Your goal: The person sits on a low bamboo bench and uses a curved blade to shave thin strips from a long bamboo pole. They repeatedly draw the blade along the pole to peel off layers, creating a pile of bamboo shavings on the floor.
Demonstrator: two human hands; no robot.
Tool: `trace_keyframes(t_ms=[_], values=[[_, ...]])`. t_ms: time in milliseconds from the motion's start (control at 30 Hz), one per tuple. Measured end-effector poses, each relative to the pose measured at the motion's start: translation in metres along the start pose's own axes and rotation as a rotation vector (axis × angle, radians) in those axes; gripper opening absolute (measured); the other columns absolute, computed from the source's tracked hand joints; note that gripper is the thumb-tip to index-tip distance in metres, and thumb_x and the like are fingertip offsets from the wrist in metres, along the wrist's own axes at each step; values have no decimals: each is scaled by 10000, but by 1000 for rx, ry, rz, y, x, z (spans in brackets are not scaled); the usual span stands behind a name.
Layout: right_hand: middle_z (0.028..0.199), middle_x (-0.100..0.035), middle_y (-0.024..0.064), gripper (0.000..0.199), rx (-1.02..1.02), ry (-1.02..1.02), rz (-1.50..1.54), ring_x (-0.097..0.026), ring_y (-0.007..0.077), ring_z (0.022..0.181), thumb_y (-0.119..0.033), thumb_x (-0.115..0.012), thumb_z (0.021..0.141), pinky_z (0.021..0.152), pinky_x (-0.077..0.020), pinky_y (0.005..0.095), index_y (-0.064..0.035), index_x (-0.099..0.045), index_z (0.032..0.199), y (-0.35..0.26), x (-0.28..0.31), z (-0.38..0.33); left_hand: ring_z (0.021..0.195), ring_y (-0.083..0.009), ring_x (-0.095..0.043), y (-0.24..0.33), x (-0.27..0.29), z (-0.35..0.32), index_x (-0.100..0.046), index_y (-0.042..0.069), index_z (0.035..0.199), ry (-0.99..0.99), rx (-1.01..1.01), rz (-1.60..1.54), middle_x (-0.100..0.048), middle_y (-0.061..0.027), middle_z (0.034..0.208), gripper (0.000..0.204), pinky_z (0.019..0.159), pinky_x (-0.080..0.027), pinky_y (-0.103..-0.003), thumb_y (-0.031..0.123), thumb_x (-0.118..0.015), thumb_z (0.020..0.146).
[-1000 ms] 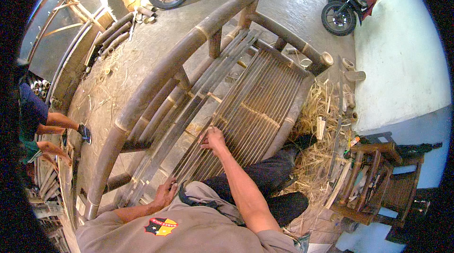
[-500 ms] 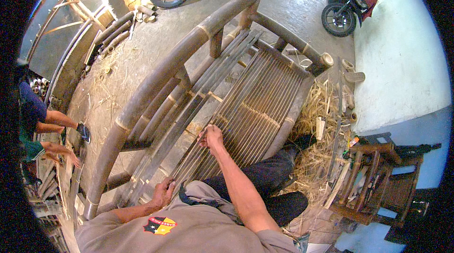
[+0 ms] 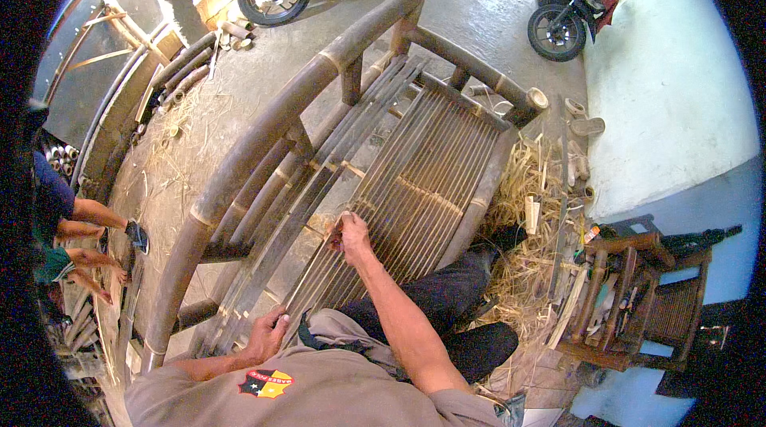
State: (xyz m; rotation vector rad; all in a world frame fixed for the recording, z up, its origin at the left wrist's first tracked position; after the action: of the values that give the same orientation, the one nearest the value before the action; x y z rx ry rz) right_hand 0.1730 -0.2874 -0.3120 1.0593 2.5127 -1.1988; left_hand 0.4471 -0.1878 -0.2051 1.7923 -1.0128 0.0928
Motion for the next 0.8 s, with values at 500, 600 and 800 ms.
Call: trace_keyframes(t_ms=[500, 600, 800], values=[[669, -589, 70, 238, 186, 135, 2, -587, 194, 533, -272, -373, 1035, 451, -498, 359, -101, -467, 901, -13, -4, -5, 982, -175, -636, 12, 4, -3, -589, -70, 1218, -63, 88, -23, -688, -250, 1000, 388, 845, -493, -296, 226, -559, 969], [638, -560, 55, 258, 371, 170, 96, -525, 174, 467, -261, -381, 1031, 431, -475, 328, -90, -497, 876, -31, -11, -7, 957, -163, -633, 17, 8, -4, -582, -77, 1221, -39, 83, -110, -689, -243, 959, 381, 830, -496, -300, 210, -557, 972], [562, -460, 42, 286, 163, 331, 203, -427, 170, 388, -312, -371, 1036, 366, -413, 335, -79, -476, 908, -4, -7, 2, 974, -176, -638, 21, 4, -2, -570, -91, 1229, -149, 110, 29, -689, -260, 976, 411, 843, -501, -311, 232, -548, 975]])
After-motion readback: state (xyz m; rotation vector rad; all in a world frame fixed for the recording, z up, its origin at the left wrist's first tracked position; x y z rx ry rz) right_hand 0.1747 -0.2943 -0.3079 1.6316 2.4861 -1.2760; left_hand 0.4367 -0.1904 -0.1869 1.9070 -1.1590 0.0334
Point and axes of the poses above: each hand's wrist, its own z-axis towards the middle knuckle, its own x-axis out of the back of the hand, y = z × x, the point moved 8 cm from there along z, towards the middle knuckle
